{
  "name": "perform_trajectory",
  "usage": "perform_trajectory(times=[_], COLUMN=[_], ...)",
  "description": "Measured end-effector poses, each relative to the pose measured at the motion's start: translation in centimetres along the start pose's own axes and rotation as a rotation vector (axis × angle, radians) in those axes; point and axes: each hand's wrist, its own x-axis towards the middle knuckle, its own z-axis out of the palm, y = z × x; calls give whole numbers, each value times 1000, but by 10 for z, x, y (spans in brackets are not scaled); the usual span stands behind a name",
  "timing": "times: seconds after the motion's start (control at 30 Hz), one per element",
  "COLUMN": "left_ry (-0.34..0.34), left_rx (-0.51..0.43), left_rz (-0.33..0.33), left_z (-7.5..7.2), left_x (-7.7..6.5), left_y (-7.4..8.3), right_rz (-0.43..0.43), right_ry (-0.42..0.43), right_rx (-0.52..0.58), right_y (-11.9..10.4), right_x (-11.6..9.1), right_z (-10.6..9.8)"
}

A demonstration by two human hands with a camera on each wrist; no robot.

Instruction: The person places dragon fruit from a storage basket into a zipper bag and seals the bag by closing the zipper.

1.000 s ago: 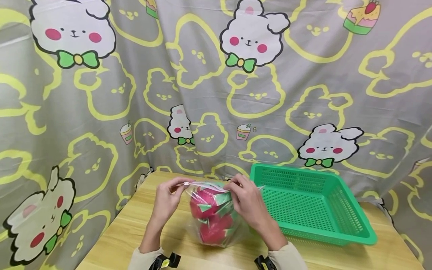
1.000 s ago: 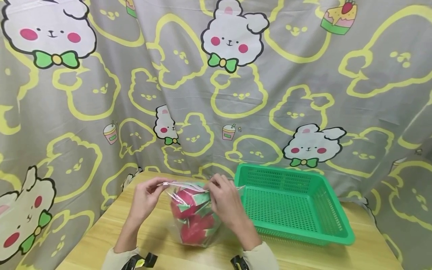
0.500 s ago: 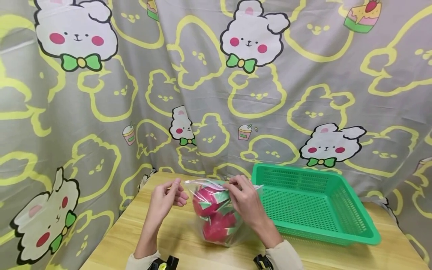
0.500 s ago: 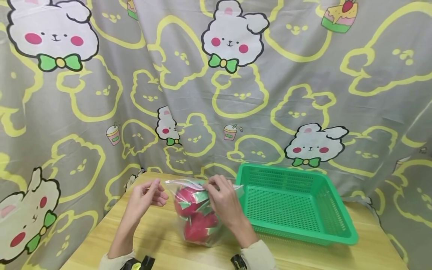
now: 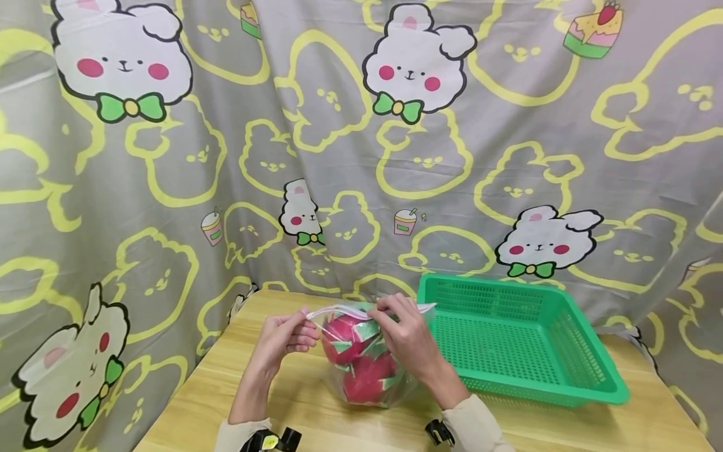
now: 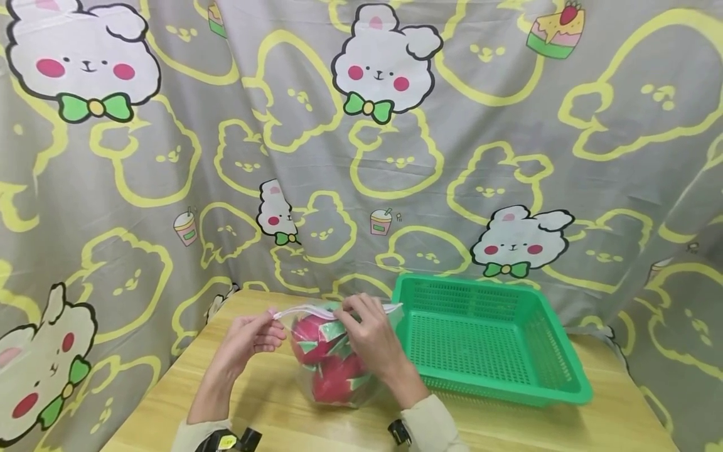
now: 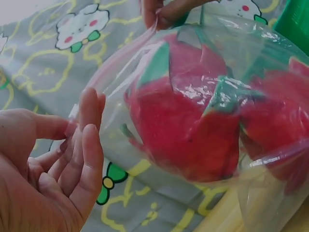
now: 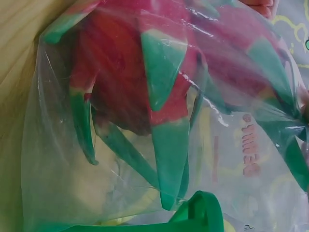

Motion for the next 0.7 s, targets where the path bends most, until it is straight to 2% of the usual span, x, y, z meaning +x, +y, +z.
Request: perform_trajectory(times=[0.3, 0.7], left_ry=[49, -6], left_rx=[-66, -172], left_rz=[67, 110], left_z=[-4, 0], left_x=[-9, -11], left_y=[6, 6], right_rz=[33, 155], right_ry=[-54, -117], right_rx=[-62, -65], right_y=[-9, -21], right_x=[3, -1], right_z=[-5, -14])
